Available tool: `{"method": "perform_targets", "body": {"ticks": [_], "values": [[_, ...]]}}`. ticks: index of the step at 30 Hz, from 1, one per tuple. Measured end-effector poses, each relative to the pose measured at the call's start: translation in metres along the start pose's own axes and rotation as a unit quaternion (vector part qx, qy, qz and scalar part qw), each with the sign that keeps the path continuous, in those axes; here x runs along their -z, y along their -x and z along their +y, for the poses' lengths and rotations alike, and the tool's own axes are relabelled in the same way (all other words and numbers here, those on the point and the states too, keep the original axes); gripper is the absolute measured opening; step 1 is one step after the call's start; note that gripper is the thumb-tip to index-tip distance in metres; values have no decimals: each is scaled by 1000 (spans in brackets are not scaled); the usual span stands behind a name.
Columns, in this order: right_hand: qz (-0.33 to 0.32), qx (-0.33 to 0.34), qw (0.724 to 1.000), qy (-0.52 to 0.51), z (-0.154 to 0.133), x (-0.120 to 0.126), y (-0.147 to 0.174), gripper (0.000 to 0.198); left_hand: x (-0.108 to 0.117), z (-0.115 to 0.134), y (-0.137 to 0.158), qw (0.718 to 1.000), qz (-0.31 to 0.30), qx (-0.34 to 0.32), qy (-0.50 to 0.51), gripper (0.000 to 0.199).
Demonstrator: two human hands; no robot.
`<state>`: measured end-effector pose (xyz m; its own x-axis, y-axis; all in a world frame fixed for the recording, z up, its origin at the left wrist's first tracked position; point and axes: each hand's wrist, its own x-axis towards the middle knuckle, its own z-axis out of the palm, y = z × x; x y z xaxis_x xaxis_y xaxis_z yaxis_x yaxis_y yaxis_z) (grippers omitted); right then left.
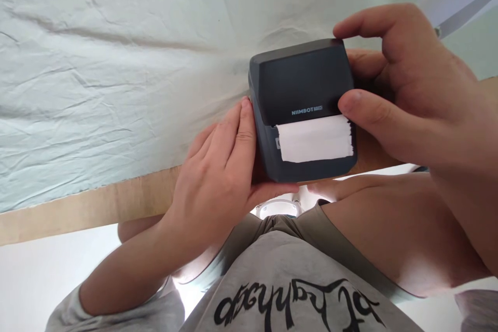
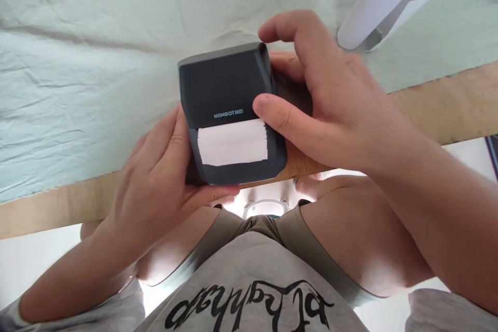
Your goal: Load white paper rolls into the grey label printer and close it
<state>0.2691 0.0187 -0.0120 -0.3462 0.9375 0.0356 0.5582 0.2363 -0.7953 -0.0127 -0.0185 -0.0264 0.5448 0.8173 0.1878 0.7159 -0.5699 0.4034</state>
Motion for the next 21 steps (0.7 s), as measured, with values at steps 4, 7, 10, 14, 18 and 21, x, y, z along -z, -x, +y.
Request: {"method": "perform_targets", "body": {"ticks": [4, 7, 10, 14, 18, 21], "values": [[-24, 11, 1000, 15, -7, 1, 2, 71, -1, 2, -1, 999, 29, -5, -17, 95], [-26, 30, 999, -4, -6, -1, 1, 73, -1, 4, -4, 998, 52, -9, -29, 92], [-34, 27, 999, -6, -3, -4, -2, 87, 0, 6, -7, 999, 46, 10, -26, 90], [-24, 40, 999, 13, 3, -3, -4, 97, 0, 7, -8, 997, 61, -5, -47, 95], [-49, -8, 999, -4, -2, 3, -3, 95, 1, 6, -8, 998, 63, -9, -21, 91], [-9, -46, 999, 27, -8, 7, -1, 100, 3, 5, -8, 999, 22, 21, 11, 97]]}}
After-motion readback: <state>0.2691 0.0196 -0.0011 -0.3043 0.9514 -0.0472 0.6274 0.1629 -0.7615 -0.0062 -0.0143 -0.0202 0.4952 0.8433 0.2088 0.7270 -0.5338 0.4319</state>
